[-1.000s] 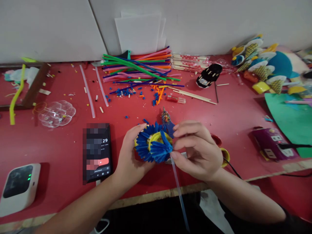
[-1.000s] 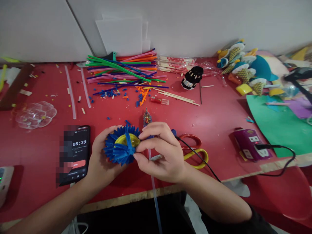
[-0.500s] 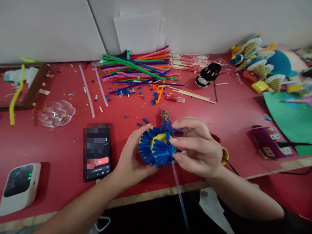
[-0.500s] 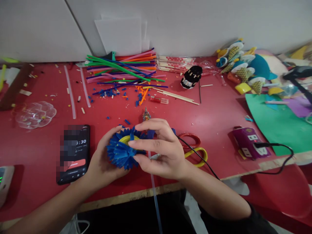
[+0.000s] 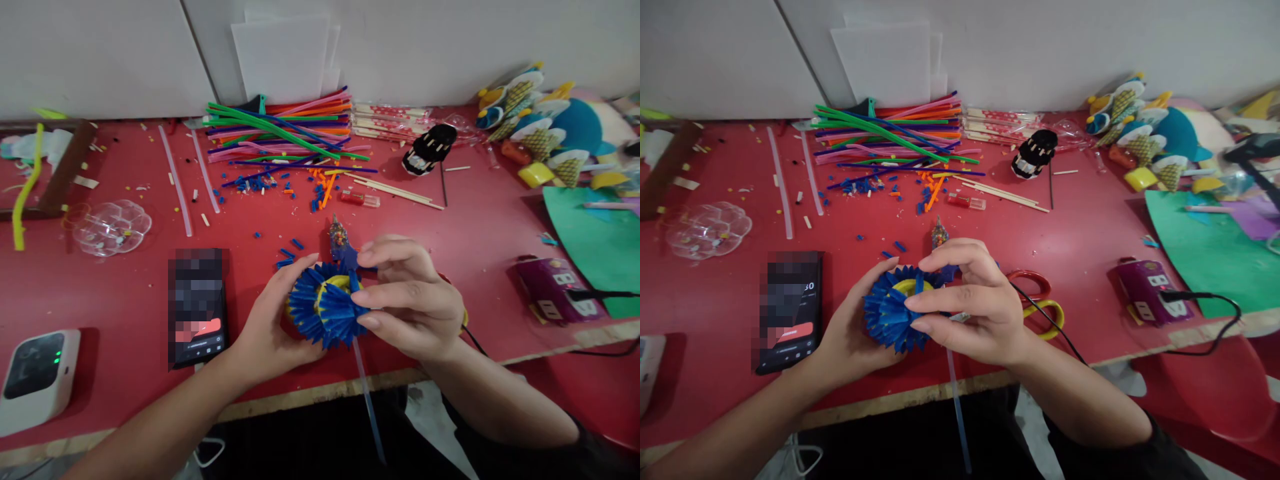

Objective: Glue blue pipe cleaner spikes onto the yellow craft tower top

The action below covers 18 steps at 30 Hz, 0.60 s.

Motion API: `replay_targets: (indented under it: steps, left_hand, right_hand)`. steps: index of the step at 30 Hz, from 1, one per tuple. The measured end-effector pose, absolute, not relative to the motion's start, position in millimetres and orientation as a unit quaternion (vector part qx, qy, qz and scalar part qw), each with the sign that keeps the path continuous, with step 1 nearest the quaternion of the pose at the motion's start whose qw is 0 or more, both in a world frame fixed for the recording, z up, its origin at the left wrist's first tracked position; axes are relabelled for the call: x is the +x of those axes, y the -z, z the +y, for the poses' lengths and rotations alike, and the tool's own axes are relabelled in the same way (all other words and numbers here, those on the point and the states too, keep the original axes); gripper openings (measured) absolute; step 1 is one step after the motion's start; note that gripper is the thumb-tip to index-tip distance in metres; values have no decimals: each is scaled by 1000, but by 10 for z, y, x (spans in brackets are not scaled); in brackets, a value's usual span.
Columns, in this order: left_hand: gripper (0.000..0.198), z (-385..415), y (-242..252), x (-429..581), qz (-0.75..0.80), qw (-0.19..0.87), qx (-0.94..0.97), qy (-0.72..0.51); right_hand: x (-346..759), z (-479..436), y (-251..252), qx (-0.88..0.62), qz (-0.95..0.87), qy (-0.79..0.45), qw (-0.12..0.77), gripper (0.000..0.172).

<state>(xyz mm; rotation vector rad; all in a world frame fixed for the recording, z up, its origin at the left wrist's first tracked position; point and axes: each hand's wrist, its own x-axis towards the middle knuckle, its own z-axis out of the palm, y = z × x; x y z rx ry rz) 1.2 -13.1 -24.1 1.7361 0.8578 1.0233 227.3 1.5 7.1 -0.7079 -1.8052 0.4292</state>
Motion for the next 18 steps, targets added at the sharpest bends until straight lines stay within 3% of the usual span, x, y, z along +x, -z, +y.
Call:
replay_targets:
  steps: [13, 18]
  left_hand:
    - [85, -89, 223, 9, 377, 350, 735, -441]
    - [80, -99, 258, 2, 375, 274, 753, -467]
  right_hand:
    - [2297, -12, -40, -307, -760, -174, 546, 34]
    - [2223, -53, -16, -336, -747, -90, 566, 44]
